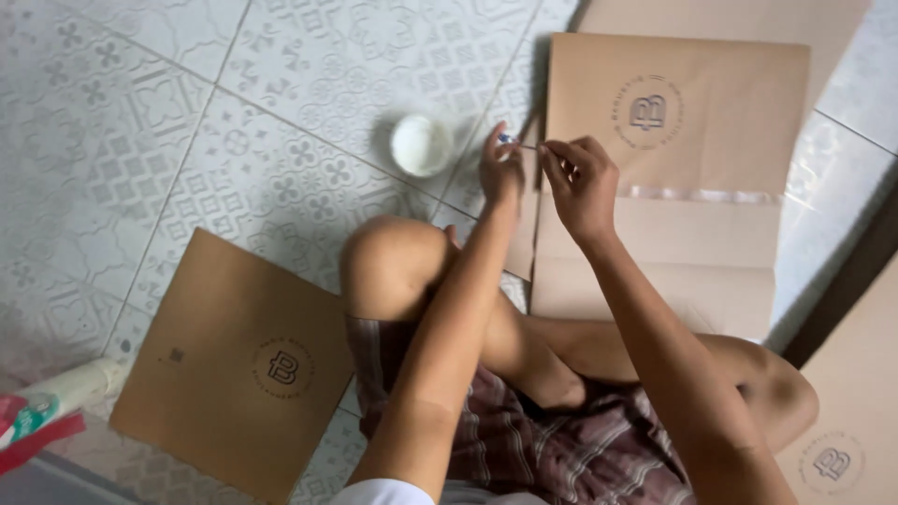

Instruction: The person sits on the floor and uses a small brush to apply adhesive from a white bowl onto the edges of flat brown paper sheets. They fold the sheets along pre-scored lines to form paper bags, pressing the glued seams to secure them. The person repeats this process with multiple sheets, stacking the finished bags.

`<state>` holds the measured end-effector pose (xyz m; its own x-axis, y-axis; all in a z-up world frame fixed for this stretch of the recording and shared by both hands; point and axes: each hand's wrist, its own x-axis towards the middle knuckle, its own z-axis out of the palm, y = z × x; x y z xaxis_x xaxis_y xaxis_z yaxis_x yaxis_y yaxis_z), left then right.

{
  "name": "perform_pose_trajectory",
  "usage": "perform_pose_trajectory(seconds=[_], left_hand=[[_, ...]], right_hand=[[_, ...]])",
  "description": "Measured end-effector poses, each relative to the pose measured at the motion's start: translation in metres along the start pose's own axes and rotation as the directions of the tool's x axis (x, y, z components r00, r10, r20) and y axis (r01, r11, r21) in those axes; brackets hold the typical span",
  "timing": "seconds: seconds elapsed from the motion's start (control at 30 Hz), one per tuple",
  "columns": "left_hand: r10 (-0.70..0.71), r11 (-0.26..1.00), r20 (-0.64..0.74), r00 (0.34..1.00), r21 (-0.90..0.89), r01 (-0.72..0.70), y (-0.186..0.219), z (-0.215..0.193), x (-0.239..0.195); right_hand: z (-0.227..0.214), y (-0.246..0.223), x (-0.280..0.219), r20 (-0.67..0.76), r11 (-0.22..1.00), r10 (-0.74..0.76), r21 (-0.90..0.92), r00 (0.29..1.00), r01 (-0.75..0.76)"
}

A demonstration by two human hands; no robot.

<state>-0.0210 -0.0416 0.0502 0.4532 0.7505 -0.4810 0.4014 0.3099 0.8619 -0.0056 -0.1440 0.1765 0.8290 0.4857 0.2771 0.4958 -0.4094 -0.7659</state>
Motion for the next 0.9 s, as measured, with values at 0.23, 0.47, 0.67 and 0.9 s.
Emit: perform_pose_trajectory(seconds=[0.23,0.47,0.67,0.9], left_hand=[[-0.192,0.971,0.010,0.981,-0.147,0.191,-0.003,0.018,-0.009],[-0.191,0.978,0.046,0.980,-0.079,0.195,0.019,0.001,-0.027],[-0.012,0.969,0.159,0.987,0.247,-0.028,0.042,-0.029,-0.037],[-0.368,0.278,0.577,0.729,0.816,-0.506,0.017,-0.038,-0.092]], right_hand=[[0.086,-0.018,0.056,0.288,0.995,-0.089,-0.018,0.953,0.099],[0.079,-0.011,0.067,0.406,0.993,-0.111,0.004,0.907,0.120],[-0.047,0.029,0.034,0.117,0.998,0.049,-0.031,0.992,-0.046],[-0.253,0.198,-0.115,-0.119,0.642,0.606,-0.511,0.787,-0.571]])
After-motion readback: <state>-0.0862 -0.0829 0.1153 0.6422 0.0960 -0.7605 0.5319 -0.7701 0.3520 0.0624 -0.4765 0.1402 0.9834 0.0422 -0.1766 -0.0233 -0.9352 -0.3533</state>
